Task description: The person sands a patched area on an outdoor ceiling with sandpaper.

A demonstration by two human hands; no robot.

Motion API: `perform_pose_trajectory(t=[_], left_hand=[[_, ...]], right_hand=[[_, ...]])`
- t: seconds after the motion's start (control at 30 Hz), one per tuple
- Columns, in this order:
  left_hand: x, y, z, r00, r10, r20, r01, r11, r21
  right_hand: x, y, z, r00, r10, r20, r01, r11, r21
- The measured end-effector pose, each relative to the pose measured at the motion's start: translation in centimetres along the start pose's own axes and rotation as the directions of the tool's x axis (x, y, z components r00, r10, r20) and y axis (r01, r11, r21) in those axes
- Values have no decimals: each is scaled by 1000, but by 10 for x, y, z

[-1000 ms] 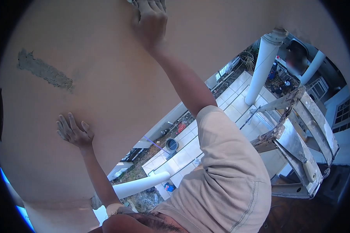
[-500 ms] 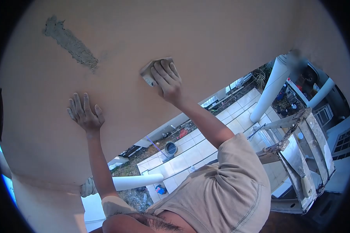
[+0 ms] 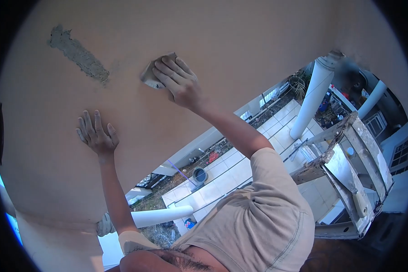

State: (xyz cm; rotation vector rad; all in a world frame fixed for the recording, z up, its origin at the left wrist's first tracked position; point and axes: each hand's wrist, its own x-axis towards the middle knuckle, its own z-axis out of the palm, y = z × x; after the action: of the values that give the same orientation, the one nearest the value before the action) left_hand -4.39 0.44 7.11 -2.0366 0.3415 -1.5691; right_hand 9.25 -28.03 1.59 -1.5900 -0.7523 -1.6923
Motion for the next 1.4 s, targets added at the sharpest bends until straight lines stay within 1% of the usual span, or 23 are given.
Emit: perform_pose_trajectory(t=[0.03, 0.1, 0.2, 0.23, 0.3, 0.37, 0.4, 0.43, 0.5, 0.6, 0.63, 0.7, 0.8, 0.9, 1.0, 1.07, 1.13, 1.17, 1.2, 1.27, 1.3, 1.37, 1.4], left_hand=[[0, 0, -1, 1000, 8, -5, -8, 1000, -5], [4, 1, 0, 1000, 17, -18, -17, 1000, -14], [-1, -1, -3, 1000, 13, -8, -13, 1000, -3], [0, -3, -3, 1000, 20, -8, -20, 1000, -3], [-2, 0, -1, 1000, 6, -9, -6, 1000, -4], [-1, -2, 1, 1000, -1, -4, 1, 1000, -15], [-2, -3, 0, 1000, 5, 6, -5, 1000, -13], [-2, -2, -1, 1000, 7, 4, -7, 1000, -14], [1, -2, 1, 1000, 6, -6, -6, 1000, -5], [-1, -2, -3, 1000, 2, 0, -2, 1000, -6], [0, -3, -4, 1000, 14, 4, -14, 1000, 0], [1, 1, -3, 1000, 11, -6, -11, 1000, 5], [0, -1, -5, 1000, 29, 3, -29, 1000, 7], [3, -2, 1, 1000, 24, -10, -23, 1000, 6], [-3, -2, -2, 1000, 12, -2, -12, 1000, 20], [0, -2, 0, 1000, 14, 0, -14, 1000, 13], [-3, -3, 0, 1000, -2, -2, 2, 1000, -5], [-3, -3, 1, 1000, -11, -4, 11, 999, -30], [-7, -3, -2, 1000, -4, -7, 3, 999, -36], [-1, -3, 1, 1000, -5, -8, 4, 999, -40], [0, -4, 1, 999, -2, -37, 0, 999, -40], [-2, -4, 0, 1000, -6, 5, 6, 1000, -19], [-3, -3, -1, 1000, -11, -18, 11, 1000, -26]], right_hand=[[35, 9, -2, 997, 37, -65, -37, 999, 10], [111, 45, 8, 922, 323, -213, -283, 939, 198], [114, 44, 20, 938, 164, -305, -169, 986, 8], [80, 14, 13, 967, 94, -238, -117, 989, -86], [-13, -16, 15, 999, -51, 9, 51, 998, -29], [2, -10, 9, 997, -71, 21, 71, 998, -1], [16, -7, 6, 997, -72, 31, 71, 997, 16], [56, -1, 6, 997, -22, -77, 23, 1000, 15], [134, 23, 13, 960, 274, -64, -259, 949, 179], [135, 7, 30, 962, 230, -150, -220, 972, 82], [106, -24, 25, 971, 83, -224, -96, 994, -52], [7, -57, 28, 993, -101, 66, 94, 991, 98], [44, -42, 29, 983, -186, 9, 185, 980, 71], [158, -10, 42, 990, 83, -111, -65, 985, 159], [157, -25, 49, 981, 162, -104, -151, 982, 109], [105, -57, 45, 977, 56, -205, -49, 998, 36], [73, -60, 47, 982, -178, -61, 182, 981, 67], [95, -54, 46, 981, -191, -47, 193, 979, 69], [128, -43, 49, 981, -186, -49, 189, 980, 60], [216, -13, 45, 1000, -5, -14, 6, 997, 72], [227, -11, 45, 999, -21, -34, 23, 998, 57], [235, -10, 48, 985, 141, -104, -128, 985, 118], [203, -23, 43, 987, 81, -139, -74, 996, 54]])
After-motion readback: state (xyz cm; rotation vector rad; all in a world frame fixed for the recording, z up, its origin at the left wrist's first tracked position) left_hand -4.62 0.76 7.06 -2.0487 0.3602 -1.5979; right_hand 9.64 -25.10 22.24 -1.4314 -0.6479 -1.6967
